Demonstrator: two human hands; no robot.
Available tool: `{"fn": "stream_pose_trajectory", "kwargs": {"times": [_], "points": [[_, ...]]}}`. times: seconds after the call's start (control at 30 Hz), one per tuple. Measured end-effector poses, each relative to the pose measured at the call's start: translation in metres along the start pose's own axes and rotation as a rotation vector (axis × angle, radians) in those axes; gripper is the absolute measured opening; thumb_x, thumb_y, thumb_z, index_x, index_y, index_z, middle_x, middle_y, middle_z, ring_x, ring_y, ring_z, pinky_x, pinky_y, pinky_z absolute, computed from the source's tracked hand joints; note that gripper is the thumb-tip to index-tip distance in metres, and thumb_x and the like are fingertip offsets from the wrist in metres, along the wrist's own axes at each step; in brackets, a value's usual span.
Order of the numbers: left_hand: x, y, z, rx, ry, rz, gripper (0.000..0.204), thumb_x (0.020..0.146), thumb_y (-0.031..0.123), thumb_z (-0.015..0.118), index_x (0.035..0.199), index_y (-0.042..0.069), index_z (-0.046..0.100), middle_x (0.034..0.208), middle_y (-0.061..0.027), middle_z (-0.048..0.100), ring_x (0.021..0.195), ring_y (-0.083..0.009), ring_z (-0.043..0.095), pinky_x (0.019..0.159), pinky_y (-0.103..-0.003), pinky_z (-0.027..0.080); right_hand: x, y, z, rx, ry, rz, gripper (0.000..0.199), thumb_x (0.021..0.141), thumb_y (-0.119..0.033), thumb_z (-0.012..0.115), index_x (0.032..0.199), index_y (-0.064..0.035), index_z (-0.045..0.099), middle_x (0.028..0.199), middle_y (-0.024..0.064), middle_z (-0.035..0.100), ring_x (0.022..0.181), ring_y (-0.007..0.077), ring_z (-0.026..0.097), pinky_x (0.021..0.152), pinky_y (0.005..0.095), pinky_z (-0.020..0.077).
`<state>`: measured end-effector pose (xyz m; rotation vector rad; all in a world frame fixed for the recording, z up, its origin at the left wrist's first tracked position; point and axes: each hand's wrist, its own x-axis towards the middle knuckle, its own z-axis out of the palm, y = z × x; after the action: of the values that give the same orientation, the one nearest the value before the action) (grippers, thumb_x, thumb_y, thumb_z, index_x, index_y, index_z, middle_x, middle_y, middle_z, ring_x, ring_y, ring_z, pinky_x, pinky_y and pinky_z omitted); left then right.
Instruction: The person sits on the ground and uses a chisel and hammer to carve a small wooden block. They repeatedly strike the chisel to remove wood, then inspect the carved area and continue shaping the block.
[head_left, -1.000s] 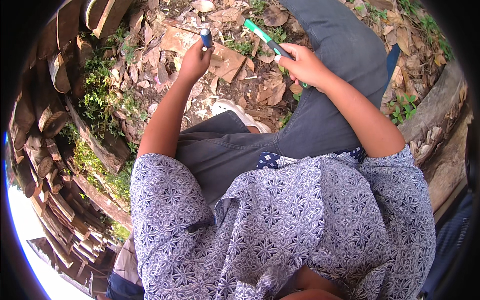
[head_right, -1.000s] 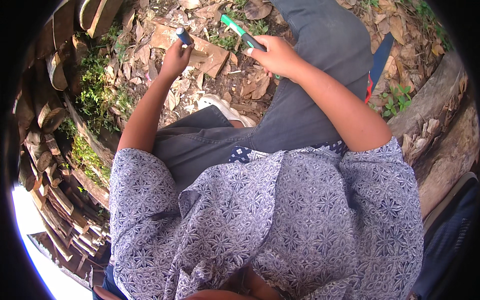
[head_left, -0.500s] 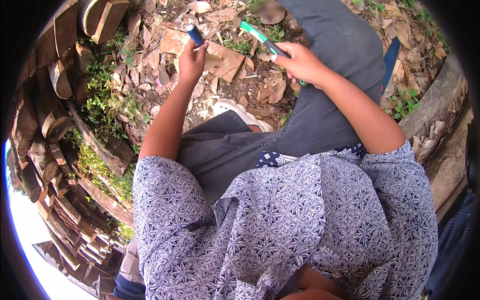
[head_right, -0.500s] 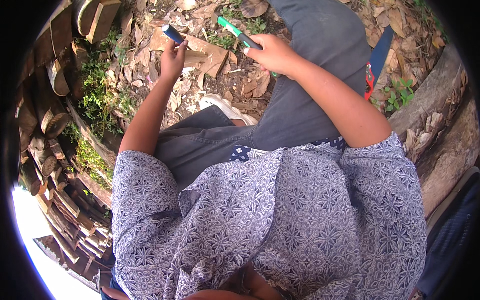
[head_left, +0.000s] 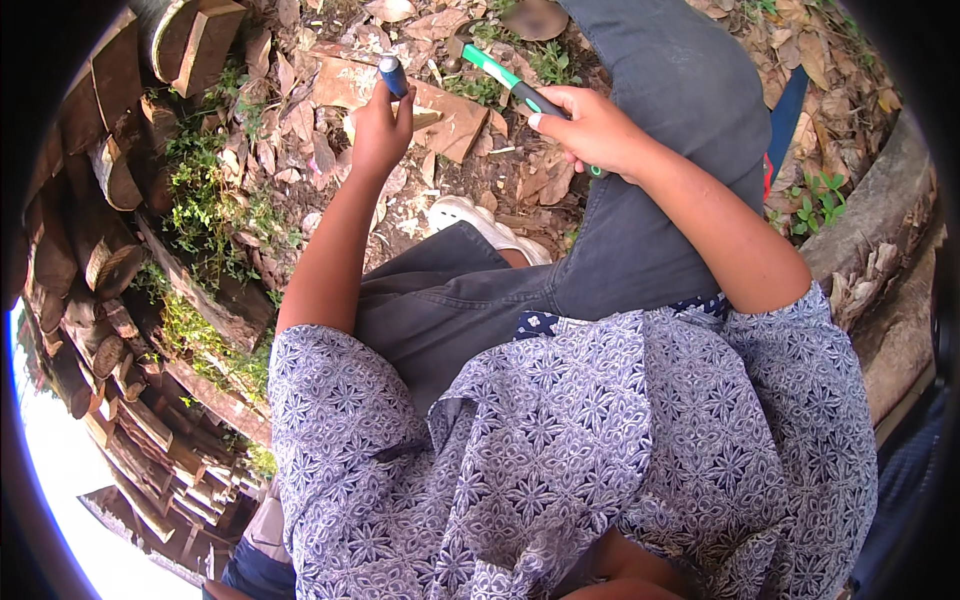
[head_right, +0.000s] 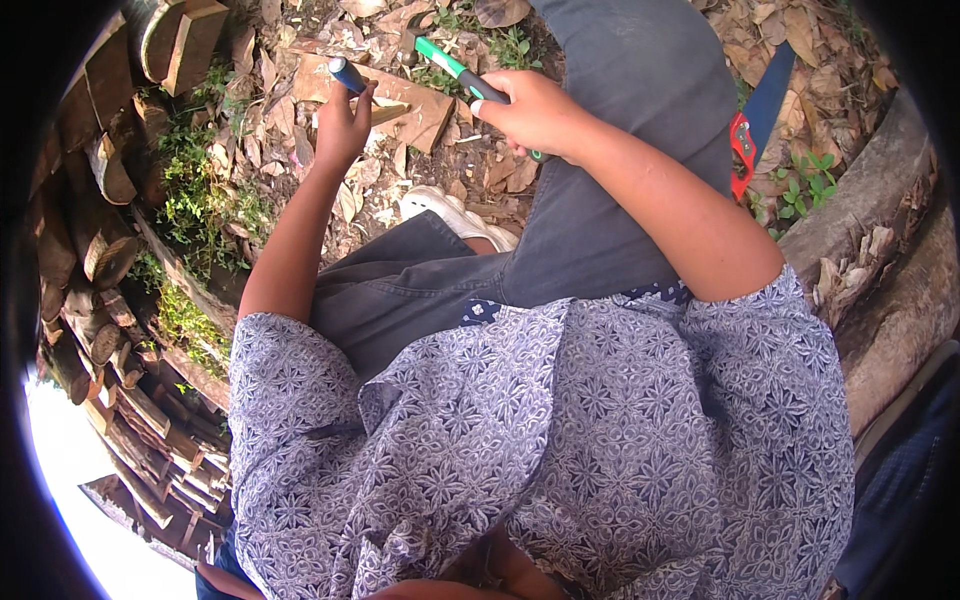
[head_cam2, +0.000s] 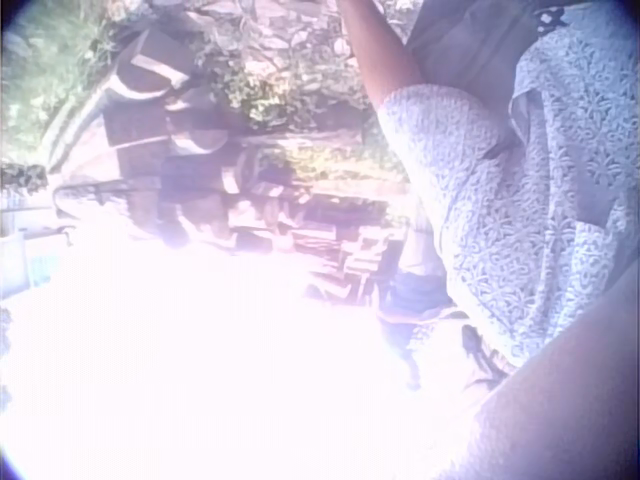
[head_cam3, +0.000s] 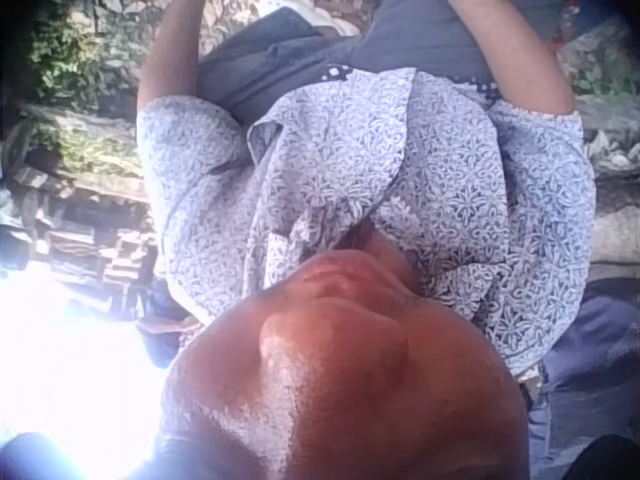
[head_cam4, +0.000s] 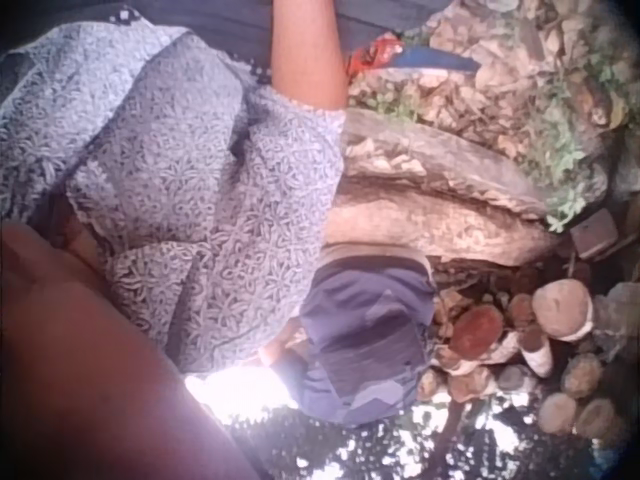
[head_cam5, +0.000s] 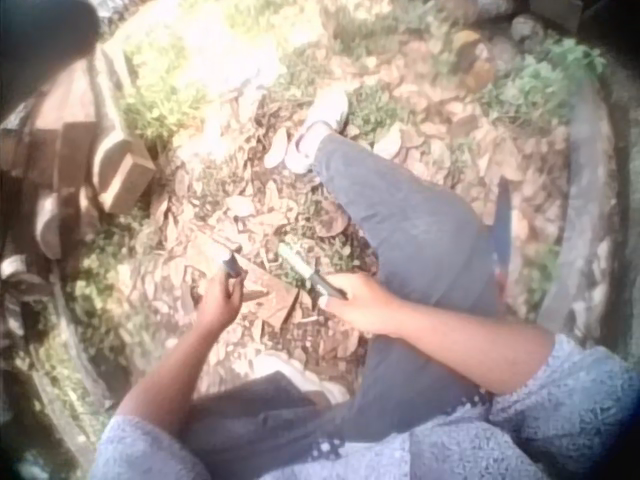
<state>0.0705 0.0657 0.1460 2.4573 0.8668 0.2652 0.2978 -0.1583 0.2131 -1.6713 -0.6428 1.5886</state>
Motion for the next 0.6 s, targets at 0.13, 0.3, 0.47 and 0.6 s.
{"fn": "stream_pose_trajectory", "kwargs": {"times": [0.13, 0.3, 0.47, 0.6], "points": [[-0.001, -0.019, 0.007, -0.002, 0.000, 0.014, 0.017, 0.099, 0.016, 0.066, 0.110, 0.003, 0.061, 0.096, -0.0175, 0.076, 0.089, -0.0368, 0.074, 0.079, -0.046, 0.055, 0.002, -0.003, 0.001, -0.001, -0.024, 0.030, 0.043, 0.102, -0.024, 0.061, 0.142, -0.0060, 0.057, 0.071, -0.0025, 0.055, 0.057, 0.0064, 0.056, 0.054, 0.0268, 0.0506], [0.007, -0.007, 0.005, 0.001, -0.111, -0.046, 0.017, 0.101, 0.015, 0.063, 0.112, 0.003, 0.063, 0.103, -0.0164, 0.077, 0.099, -0.0329, 0.075, 0.084, -0.042, 0.057, 0.017, 0.013, 0.006, -0.080, -0.039, 0.051, 0.035, 0.103, -0.021, 0.060, 0.133, -0.0037, 0.060, 0.071, -0.0013, 0.057, 0.059, 0.0075, 0.058, 0.055, 0.0285, 0.0527], [0.018, -0.004, 0.004, -0.016, -0.110, 0.216, 0.020, 0.096, 0.015, 0.070, 0.111, 0.003, 0.066, 0.104, -0.0121, 0.078, 0.088, -0.0265, 0.076, 0.077, -0.036, 0.057, 0.028, 0.030, 0.017, -0.178, -0.134, 0.080, 0.022, 0.100, -0.019, 0.058, 0.111, -0.0007, 0.062, 0.069, 0.0050, 0.064, 0.054, 0.0148, 0.065, 0.053, 0.0329, 0.0541], [0.021, 0.002, 0.004, -0.034, -0.142, -0.088, 0.020, 0.099, 0.018, 0.069, 0.113, 0.003, 0.066, 0.102, -0.0107, 0.079, 0.083, -0.0140, 0.073, 0.069, -0.030, 0.054, 0.028, 0.029, 0.026, -0.129, -0.301, 0.211, 0.025, 0.102, -0.017, 0.057, 0.118, 0.0022, 0.059, 0.076, 0.0034, 0.060, 0.057, 0.0111, 0.062, 0.050, 0.0293, 0.0562]]}}
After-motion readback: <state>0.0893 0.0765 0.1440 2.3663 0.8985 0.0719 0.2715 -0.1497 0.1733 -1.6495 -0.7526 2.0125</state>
